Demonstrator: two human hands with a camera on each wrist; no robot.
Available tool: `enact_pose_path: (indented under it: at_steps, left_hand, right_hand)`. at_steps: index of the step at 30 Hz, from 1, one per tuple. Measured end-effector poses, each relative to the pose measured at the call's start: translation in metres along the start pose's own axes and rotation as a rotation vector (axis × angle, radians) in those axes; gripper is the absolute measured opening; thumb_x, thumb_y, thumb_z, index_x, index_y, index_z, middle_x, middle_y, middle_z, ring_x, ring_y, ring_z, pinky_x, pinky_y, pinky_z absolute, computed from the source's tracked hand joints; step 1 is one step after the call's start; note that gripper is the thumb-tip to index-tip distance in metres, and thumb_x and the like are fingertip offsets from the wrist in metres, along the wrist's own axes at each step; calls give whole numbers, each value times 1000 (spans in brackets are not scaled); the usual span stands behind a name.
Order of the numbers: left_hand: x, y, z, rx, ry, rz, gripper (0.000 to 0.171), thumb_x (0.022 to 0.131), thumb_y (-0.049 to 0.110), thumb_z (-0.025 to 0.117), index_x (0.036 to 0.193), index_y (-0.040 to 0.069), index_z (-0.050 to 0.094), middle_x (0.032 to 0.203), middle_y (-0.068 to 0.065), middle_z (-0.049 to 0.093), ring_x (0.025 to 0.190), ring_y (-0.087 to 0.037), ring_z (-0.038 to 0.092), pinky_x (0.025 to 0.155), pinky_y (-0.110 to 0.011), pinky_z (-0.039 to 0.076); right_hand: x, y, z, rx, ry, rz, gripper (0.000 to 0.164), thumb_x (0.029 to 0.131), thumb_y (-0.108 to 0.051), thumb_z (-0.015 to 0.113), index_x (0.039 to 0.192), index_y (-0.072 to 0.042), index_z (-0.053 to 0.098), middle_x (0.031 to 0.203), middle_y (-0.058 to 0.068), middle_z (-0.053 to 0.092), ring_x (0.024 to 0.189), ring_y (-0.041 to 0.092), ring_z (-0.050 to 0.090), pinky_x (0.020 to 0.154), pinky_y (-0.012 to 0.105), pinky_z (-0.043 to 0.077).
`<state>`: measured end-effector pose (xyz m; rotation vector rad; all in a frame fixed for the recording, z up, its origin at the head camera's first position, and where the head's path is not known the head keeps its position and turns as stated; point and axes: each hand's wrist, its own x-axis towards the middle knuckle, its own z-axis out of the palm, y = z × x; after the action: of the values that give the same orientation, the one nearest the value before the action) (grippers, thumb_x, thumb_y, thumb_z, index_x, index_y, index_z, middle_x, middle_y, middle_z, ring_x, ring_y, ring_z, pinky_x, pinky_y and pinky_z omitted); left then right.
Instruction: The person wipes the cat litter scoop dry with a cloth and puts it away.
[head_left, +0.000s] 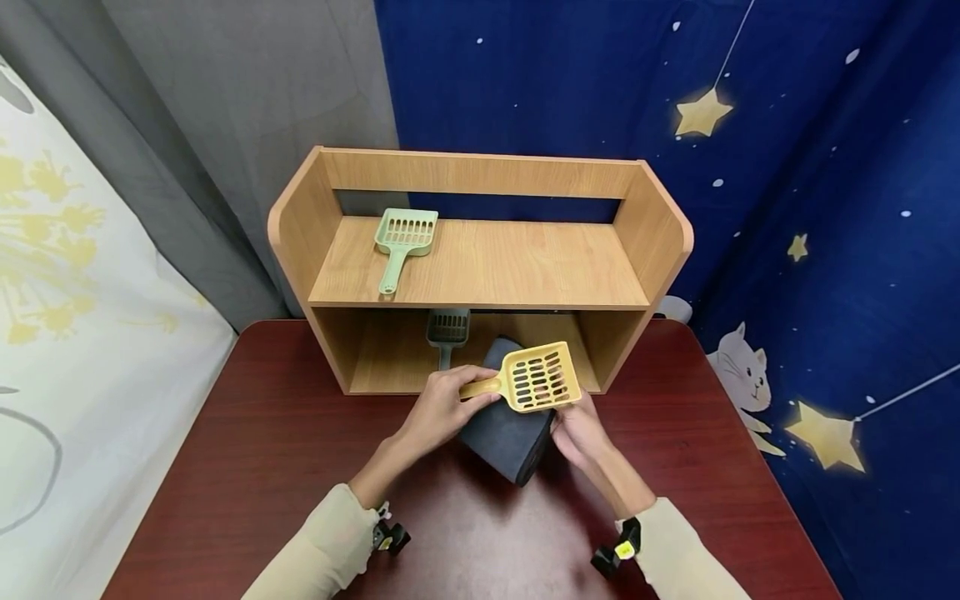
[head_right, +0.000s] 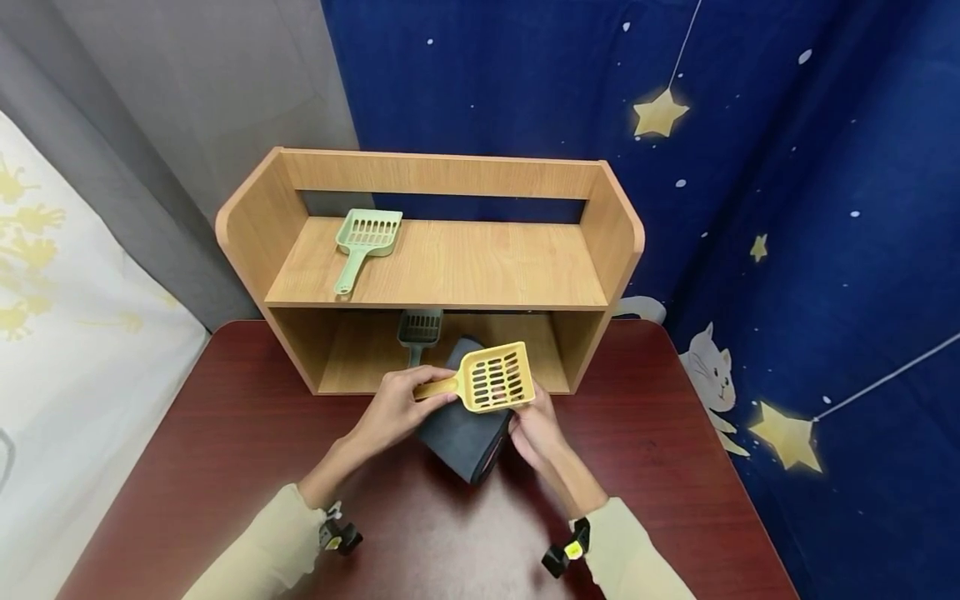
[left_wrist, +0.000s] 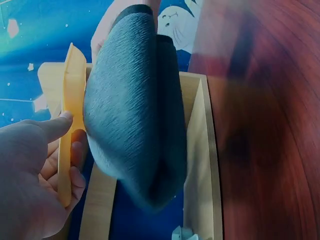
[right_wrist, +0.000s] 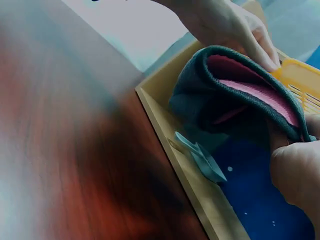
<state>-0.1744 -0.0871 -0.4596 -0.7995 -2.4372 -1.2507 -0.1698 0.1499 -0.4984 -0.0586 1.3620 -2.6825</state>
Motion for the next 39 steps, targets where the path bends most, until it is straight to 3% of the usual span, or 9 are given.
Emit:
enact_pose_path:
  at_steps: [5,8,14,20,25,29,34,39]
  left_hand:
    - [-4,-7,-8,-20,-7,18,29,89,13,87,115,4,80,111,-7,80,97,-16,75,80,-35,59]
    - [-8,-11,-13,-26,-11,7,28,88,11,87,114,4,80,111,-7,80,96,-15,75,78,-32,59]
    - [-12,-17,-14,-18,-21,14,28,87,8,87,113,2,80,109,-8,80,97,-17,75,76,-30,59]
    - [-12,-15,-5,-37,-1,10,29,86,9,88,113,3,80,110,-7,81,98,-16,76,79,-33,60]
    - [-9,-9,3,-61,41,26,30,86,10,89,114,3,80,110,-7,80,99,-17,76,81,-33,60]
    - [-7,-5,3,-67,52,26,29,87,12,88,114,4,80,109,-6,80,99,-16,75,81,-32,60]
    - [-9,-7,-3,-61,39,32,30,88,12,87,115,5,80,110,-5,80,98,-15,75,80,-32,59]
    - [-14,-15,-12,-50,26,19,32,85,8,89,115,4,81,111,-6,80,100,-18,76,81,-35,60]
  right_hand:
    - [0,-27,-11,-67,-29,13,51,102,16,44,150,-2,45,126,1,72,105,11,72,86,26,60]
    - [-1,-48,-19,-89,-57,-11,39,105,6,56,141,-8,55,130,5,69,107,17,74,84,32,62]
    - [-1,-72,-27,-144,-81,-76,41,104,6,59,143,-8,56,129,4,69,106,17,75,82,31,62]
    - [-1,-54,-21,-130,-38,-44,39,105,4,59,142,-7,56,129,4,69,105,16,74,83,31,62]
    - [-1,-21,-3,-85,15,13,47,101,15,44,145,-3,50,118,-1,73,94,7,70,79,22,58]
    - [0,-6,6,-62,46,16,47,99,18,41,139,-4,52,110,-4,75,97,6,71,84,23,58]
    - [-1,-17,1,-64,-17,-2,53,96,21,41,139,-8,54,116,-2,74,94,6,69,77,19,56]
    - [-4,-48,-12,-92,-61,-38,38,105,8,54,137,-11,59,126,4,70,102,16,74,81,30,62]
